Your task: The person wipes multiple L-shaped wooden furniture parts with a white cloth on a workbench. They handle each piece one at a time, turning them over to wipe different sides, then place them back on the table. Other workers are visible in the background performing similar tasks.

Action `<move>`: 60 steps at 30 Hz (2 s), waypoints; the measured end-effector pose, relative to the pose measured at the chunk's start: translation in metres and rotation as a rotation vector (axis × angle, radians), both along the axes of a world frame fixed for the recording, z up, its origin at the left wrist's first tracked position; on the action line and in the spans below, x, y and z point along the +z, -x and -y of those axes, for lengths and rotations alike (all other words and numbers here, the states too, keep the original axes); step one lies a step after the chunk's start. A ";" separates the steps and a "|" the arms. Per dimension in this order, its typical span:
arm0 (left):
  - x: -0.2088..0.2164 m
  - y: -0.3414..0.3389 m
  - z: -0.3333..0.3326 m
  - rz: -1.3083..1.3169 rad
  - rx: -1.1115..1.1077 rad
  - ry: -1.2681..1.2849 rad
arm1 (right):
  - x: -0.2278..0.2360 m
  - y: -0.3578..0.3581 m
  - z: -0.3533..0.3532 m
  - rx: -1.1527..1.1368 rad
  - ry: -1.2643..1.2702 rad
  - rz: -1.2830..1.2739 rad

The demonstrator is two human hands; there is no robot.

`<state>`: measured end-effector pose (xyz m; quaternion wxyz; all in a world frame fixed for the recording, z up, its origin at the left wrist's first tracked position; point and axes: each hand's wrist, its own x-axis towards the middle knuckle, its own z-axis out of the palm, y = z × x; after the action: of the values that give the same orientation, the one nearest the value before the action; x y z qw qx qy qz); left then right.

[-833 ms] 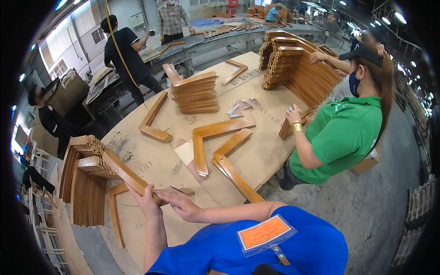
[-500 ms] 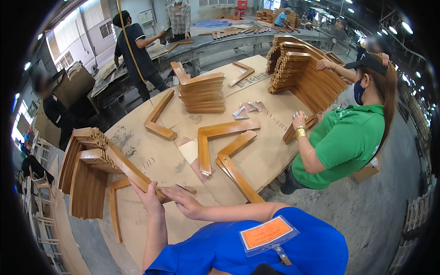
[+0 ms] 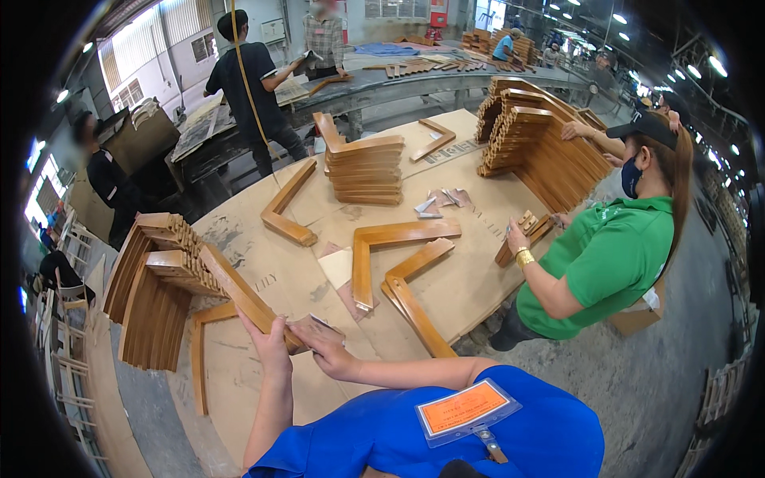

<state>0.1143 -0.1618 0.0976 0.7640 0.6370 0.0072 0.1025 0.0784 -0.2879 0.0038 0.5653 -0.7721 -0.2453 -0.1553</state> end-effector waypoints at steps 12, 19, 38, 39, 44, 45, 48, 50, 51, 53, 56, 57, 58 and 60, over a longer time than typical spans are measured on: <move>-0.006 0.002 -0.010 -0.005 -0.004 -0.034 | 0.000 -0.006 -0.005 0.030 0.033 0.032; -0.007 0.004 -0.013 -0.108 -0.032 0.008 | 0.002 -0.012 -0.008 0.032 -0.046 0.073; -0.019 -0.006 -0.026 0.142 0.093 -0.020 | -0.006 -0.013 -0.005 0.239 -0.060 -0.276; -0.018 -0.007 -0.026 0.144 0.102 -0.034 | -0.008 -0.014 -0.006 0.248 -0.032 -0.204; -0.017 -0.010 -0.028 0.144 0.088 0.005 | -0.018 -0.019 -0.006 0.260 -0.057 -0.275; -0.018 -0.010 -0.028 0.118 0.097 0.009 | -0.019 -0.020 -0.005 0.257 -0.051 -0.333; -0.020 -0.013 -0.029 0.099 0.115 0.031 | -0.019 -0.026 -0.004 0.247 -0.083 -0.361; -0.025 -0.016 -0.029 0.114 0.133 0.027 | -0.022 -0.029 -0.003 0.246 -0.119 -0.341; -0.027 -0.019 -0.028 0.135 0.158 -0.015 | -0.026 -0.030 -0.002 0.258 -0.134 -0.336; -0.032 -0.023 -0.029 0.144 0.216 -0.100 | -0.039 -0.032 0.001 0.340 -0.190 -0.270; -0.039 -0.023 -0.034 0.179 0.166 -0.018 | -0.065 -0.034 0.001 0.274 -0.044 -0.225; -0.041 -0.021 -0.038 0.157 0.193 -0.051 | -0.072 -0.035 -0.001 0.201 0.066 -0.271; -0.043 -0.019 -0.042 0.134 0.218 -0.084 | -0.077 -0.036 -0.002 0.220 0.035 -0.294; -0.045 -0.014 -0.050 0.102 0.247 -0.107 | -0.079 -0.037 -0.006 0.195 0.065 -0.525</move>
<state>0.1283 -0.1115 0.0528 0.7097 0.6652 0.0414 0.2282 0.1149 -0.2815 -0.0749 0.5968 -0.7763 -0.1685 0.1132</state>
